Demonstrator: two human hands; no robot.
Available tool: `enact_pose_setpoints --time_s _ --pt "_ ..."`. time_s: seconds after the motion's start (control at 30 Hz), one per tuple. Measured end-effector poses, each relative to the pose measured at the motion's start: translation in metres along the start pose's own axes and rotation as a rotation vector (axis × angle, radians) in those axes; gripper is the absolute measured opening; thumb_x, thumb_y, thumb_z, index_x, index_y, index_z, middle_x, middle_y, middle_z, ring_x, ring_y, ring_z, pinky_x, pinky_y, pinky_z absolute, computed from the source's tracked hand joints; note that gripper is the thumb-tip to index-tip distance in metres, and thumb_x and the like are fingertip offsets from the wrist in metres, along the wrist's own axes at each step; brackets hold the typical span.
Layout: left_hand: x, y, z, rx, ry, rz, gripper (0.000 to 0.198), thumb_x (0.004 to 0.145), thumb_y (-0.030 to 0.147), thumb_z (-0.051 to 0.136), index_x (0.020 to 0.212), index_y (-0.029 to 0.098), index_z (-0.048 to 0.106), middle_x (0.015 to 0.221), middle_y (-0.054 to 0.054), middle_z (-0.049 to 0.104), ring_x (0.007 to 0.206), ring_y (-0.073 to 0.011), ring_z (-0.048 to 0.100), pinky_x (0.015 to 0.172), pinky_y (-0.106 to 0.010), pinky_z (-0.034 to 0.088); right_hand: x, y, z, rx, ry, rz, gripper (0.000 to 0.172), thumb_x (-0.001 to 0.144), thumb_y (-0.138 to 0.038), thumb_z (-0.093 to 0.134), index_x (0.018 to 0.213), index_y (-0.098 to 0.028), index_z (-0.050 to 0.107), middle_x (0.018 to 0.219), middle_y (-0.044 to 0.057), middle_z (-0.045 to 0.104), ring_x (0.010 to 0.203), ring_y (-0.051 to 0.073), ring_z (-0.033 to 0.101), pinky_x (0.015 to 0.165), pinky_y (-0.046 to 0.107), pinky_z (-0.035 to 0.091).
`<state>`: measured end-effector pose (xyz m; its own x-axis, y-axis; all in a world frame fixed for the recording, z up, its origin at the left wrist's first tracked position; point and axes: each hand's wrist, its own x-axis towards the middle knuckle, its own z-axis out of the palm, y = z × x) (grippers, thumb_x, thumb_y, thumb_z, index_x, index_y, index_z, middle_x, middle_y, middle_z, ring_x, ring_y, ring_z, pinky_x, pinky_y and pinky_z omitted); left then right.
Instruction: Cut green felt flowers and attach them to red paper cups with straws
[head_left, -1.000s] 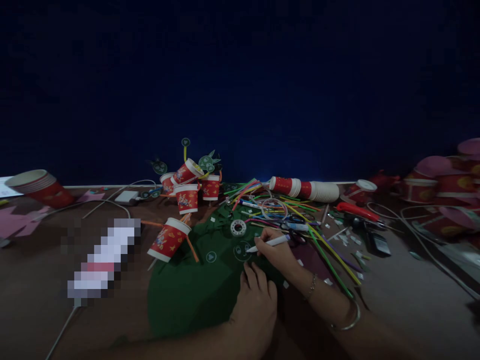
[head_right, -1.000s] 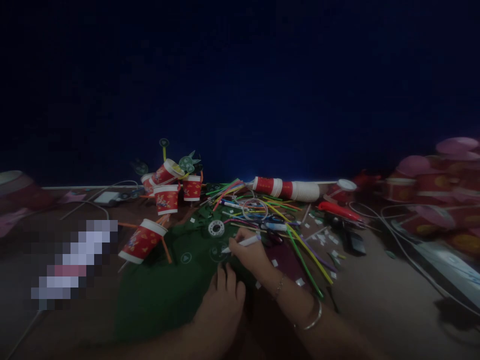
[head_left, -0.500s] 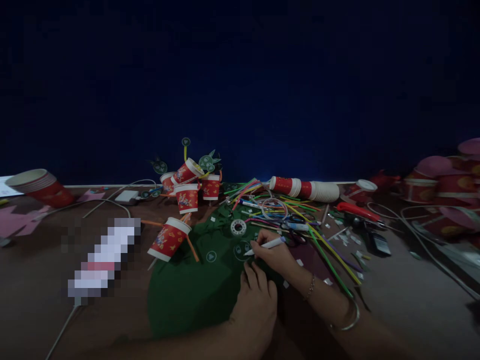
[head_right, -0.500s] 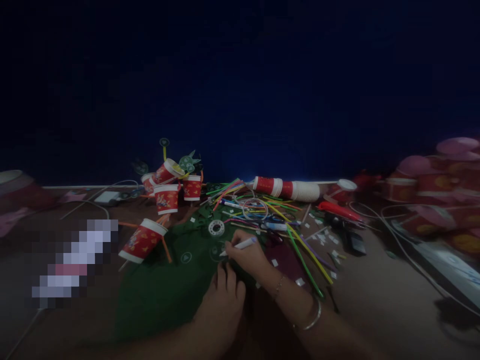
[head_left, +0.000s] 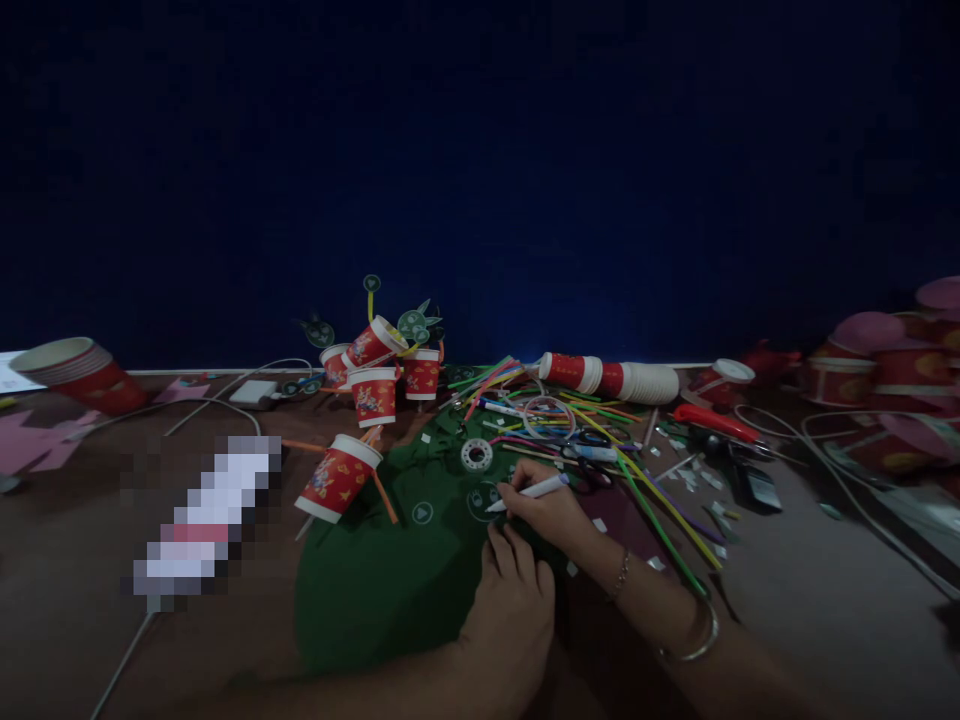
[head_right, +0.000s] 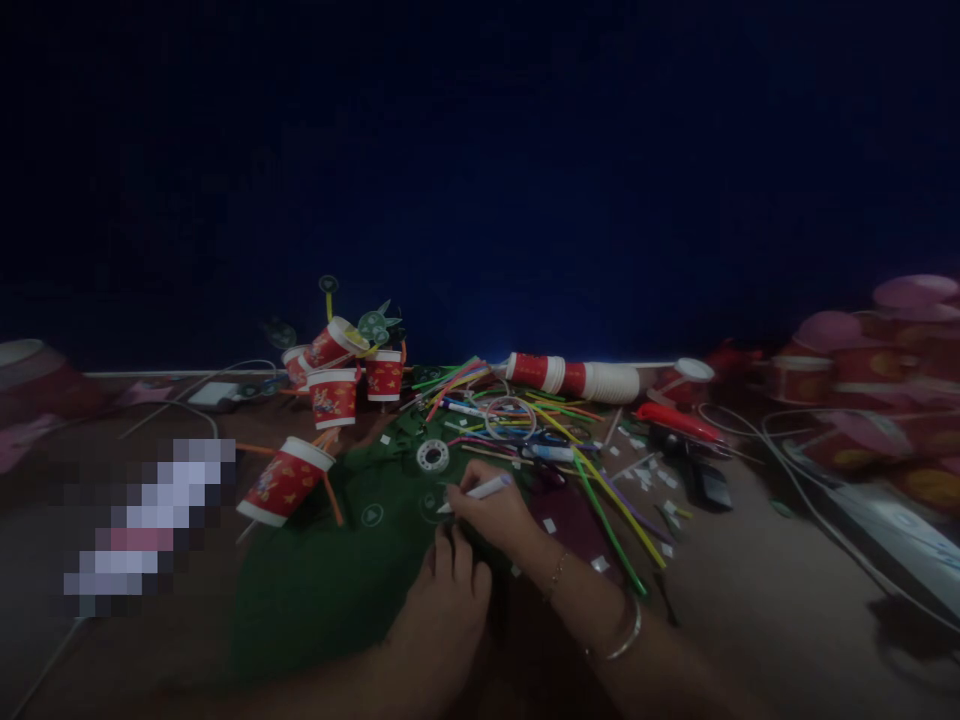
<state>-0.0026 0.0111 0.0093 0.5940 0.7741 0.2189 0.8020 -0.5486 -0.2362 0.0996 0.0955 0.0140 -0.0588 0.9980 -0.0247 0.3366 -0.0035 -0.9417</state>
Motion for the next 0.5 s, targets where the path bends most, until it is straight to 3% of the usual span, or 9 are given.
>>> enact_pose_setpoints --time_s 0.5 --pt "-0.0008 0.0014 0.0036 0.018 0.036 0.004 0.027 0.075 0.026 0.053 0.090 0.006 0.063 0.107 -0.026 0.061 0.103 -0.0366 0.056 0.082 -0.046 0.046 0.0019 0.0043 0.0008 -0.013 0.004 -0.014 0.019 0.071 -0.029 0.057 0.059 -0.021 0.045 0.048 -0.005 0.056 0.045 0.011 0.049 0.045 0.020 0.036"
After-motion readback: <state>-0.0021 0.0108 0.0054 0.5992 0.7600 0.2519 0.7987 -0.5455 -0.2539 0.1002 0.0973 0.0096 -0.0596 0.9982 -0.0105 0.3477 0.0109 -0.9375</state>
